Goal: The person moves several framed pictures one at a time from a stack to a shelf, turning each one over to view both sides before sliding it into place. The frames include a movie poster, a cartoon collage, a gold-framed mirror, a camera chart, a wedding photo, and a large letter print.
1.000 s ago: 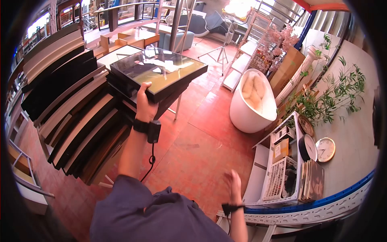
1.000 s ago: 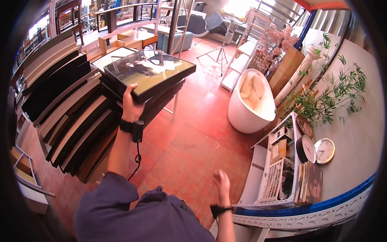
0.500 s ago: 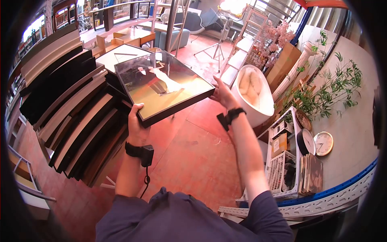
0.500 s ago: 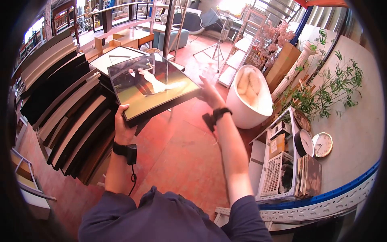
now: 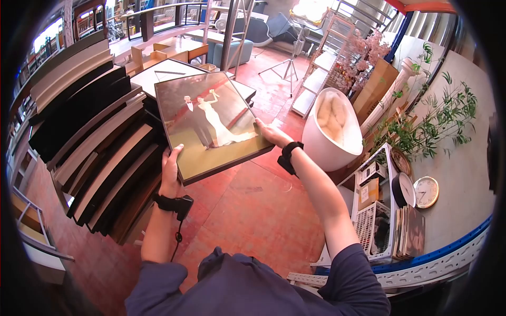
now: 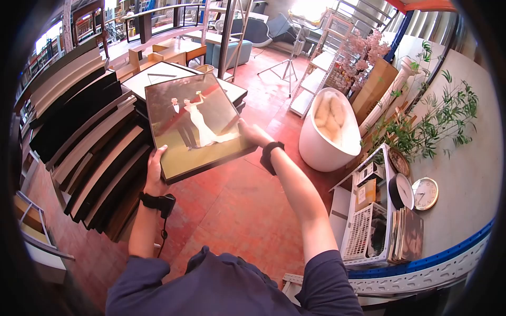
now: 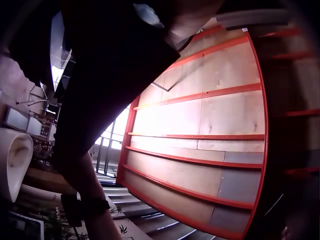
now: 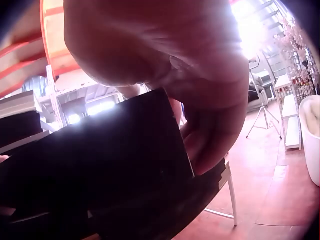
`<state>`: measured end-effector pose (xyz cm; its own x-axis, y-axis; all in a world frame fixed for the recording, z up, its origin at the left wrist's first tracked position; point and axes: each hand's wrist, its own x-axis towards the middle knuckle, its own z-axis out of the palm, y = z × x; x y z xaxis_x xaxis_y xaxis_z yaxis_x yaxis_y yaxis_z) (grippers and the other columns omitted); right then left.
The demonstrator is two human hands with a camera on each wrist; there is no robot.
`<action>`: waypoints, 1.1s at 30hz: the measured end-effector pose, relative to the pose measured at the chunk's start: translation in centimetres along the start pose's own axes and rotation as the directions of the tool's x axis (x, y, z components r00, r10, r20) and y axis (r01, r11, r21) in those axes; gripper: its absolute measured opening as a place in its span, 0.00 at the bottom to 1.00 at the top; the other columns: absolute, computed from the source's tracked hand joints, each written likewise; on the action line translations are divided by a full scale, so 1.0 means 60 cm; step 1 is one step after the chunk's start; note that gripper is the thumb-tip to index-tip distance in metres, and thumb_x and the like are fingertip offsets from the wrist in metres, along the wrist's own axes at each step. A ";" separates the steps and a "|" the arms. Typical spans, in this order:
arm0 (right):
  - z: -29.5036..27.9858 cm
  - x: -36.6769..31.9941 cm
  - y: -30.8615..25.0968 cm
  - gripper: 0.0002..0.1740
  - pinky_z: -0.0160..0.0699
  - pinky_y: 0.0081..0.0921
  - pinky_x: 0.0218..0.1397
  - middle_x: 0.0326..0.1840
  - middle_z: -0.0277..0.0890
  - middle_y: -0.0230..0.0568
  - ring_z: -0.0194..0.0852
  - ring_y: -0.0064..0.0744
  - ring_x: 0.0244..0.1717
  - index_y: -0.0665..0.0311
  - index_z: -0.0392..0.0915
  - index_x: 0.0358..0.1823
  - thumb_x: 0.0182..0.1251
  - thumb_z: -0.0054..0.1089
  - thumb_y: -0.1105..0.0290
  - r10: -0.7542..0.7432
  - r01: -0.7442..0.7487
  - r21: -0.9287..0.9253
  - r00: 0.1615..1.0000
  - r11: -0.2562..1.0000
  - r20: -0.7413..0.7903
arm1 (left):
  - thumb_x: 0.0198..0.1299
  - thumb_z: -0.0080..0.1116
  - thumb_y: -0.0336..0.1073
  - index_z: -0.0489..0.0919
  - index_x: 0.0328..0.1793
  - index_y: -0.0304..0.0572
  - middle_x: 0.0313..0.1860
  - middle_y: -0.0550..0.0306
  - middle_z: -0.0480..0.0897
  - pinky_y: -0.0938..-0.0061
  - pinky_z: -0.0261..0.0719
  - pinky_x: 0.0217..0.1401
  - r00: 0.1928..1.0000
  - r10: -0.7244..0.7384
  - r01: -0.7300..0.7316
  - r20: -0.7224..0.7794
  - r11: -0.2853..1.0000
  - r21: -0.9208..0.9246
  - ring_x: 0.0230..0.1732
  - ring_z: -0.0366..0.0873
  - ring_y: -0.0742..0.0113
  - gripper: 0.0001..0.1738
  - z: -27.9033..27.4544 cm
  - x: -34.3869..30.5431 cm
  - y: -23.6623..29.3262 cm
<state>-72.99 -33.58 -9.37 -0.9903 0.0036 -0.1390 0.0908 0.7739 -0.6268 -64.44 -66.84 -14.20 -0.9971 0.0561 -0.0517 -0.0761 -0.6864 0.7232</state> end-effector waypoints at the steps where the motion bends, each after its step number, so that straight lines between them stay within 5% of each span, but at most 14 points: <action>1: 0.008 -0.020 -0.013 0.46 0.57 0.40 0.66 0.54 0.67 0.76 0.60 0.65 0.64 0.81 0.72 0.51 0.69 0.26 0.37 -0.005 0.005 0.050 1.000 0.999 -0.012 | 0.61 0.55 0.38 0.73 0.50 0.32 0.42 0.54 0.80 0.77 0.78 0.43 0.995 0.088 -0.084 -0.040 0.993 0.083 0.39 0.80 0.69 0.17 0.002 0.001 0.009; 5: 0.083 0.000 0.029 0.46 0.57 0.42 0.67 0.55 0.68 0.75 0.62 0.62 0.64 0.79 0.73 0.52 0.67 0.29 0.35 0.227 -0.206 0.164 0.966 0.965 -0.121 | 0.57 0.59 0.33 0.70 0.54 0.28 0.44 0.50 0.79 0.76 0.77 0.44 0.983 0.163 -0.126 -0.088 0.936 0.330 0.40 0.78 0.67 0.21 -0.004 0.014 0.022; 8: 0.079 -0.061 -0.027 0.41 0.63 0.43 0.62 0.50 0.74 0.65 0.68 0.61 0.58 0.69 0.78 0.49 0.67 0.32 0.36 0.222 -0.187 0.171 0.950 0.967 -0.218 | 0.56 0.62 0.29 0.68 0.55 0.27 0.44 0.49 0.79 0.76 0.77 0.44 0.959 0.274 -0.224 -0.070 0.886 0.407 0.40 0.79 0.67 0.23 -0.009 0.016 0.010; 17: 0.073 -0.127 -0.034 0.35 0.71 0.40 0.54 0.43 0.79 0.59 0.75 0.56 0.51 0.67 0.80 0.47 0.67 0.40 0.40 0.180 -0.098 0.241 0.920 0.966 -0.347 | 0.56 0.62 0.27 0.64 0.60 0.28 0.47 0.50 0.78 0.76 0.78 0.46 0.943 0.333 -0.313 0.017 0.867 0.388 0.45 0.78 0.68 0.27 0.008 -0.019 0.004; 23: 0.022 -0.244 -0.026 0.31 0.72 0.38 0.48 0.37 0.80 0.56 0.79 0.51 0.45 0.68 0.79 0.45 0.68 0.42 0.44 0.171 0.017 0.328 0.828 0.945 -0.534 | 0.56 0.60 0.24 0.61 0.64 0.29 0.50 0.51 0.76 0.77 0.74 0.51 0.900 0.394 -0.433 0.188 0.751 0.498 0.48 0.76 0.68 0.31 0.080 -0.067 0.002; 24: 0.008 -0.272 -0.027 0.29 0.72 0.34 0.43 0.30 0.78 0.53 0.78 0.43 0.36 0.71 0.78 0.41 0.70 0.43 0.47 0.182 0.006 0.312 0.802 0.950 -0.569 | 0.56 0.60 0.24 0.60 0.65 0.29 0.50 0.50 0.76 0.77 0.74 0.52 0.907 0.363 -0.420 0.211 0.776 0.471 0.49 0.76 0.68 0.32 0.093 -0.077 -0.004; 28: -0.028 -0.367 0.038 0.28 0.69 0.28 0.38 0.24 0.73 0.47 0.70 0.30 0.30 0.73 0.75 0.36 0.72 0.42 0.50 0.207 0.046 0.326 0.686 0.944 -0.697 | 0.55 0.60 0.23 0.57 0.68 0.30 0.52 0.51 0.75 0.77 0.72 0.54 0.898 0.304 -0.420 0.319 0.807 0.414 0.51 0.75 0.68 0.36 0.150 -0.116 -0.040; 31: -0.041 -0.456 0.061 0.29 0.70 0.27 0.43 0.31 0.77 0.46 0.74 0.31 0.36 0.74 0.75 0.40 0.72 0.41 0.50 0.185 0.173 0.307 0.502 0.936 -0.845 | 0.54 0.62 0.23 0.56 0.69 0.30 0.54 0.50 0.73 0.75 0.71 0.56 0.899 0.212 -0.363 0.384 0.851 0.380 0.53 0.73 0.67 0.38 0.188 -0.146 -0.074; 33: -0.050 -0.534 0.072 0.29 0.66 0.23 0.51 0.40 0.76 0.39 0.69 0.26 0.44 0.74 0.74 0.45 0.76 0.32 0.52 0.229 0.100 0.309 0.470 0.946 -0.853 | 0.52 0.63 0.24 0.56 0.69 0.30 0.55 0.50 0.73 0.74 0.70 0.58 0.844 0.202 -0.419 0.497 0.827 0.376 0.54 0.72 0.67 0.40 0.199 -0.161 -0.104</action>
<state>-41.18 -28.47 -5.32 -0.5344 0.7185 0.4452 0.0196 0.5370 -0.8433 -54.28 -54.43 -10.01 -0.8543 0.2689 0.4449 0.3570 -0.3186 0.8781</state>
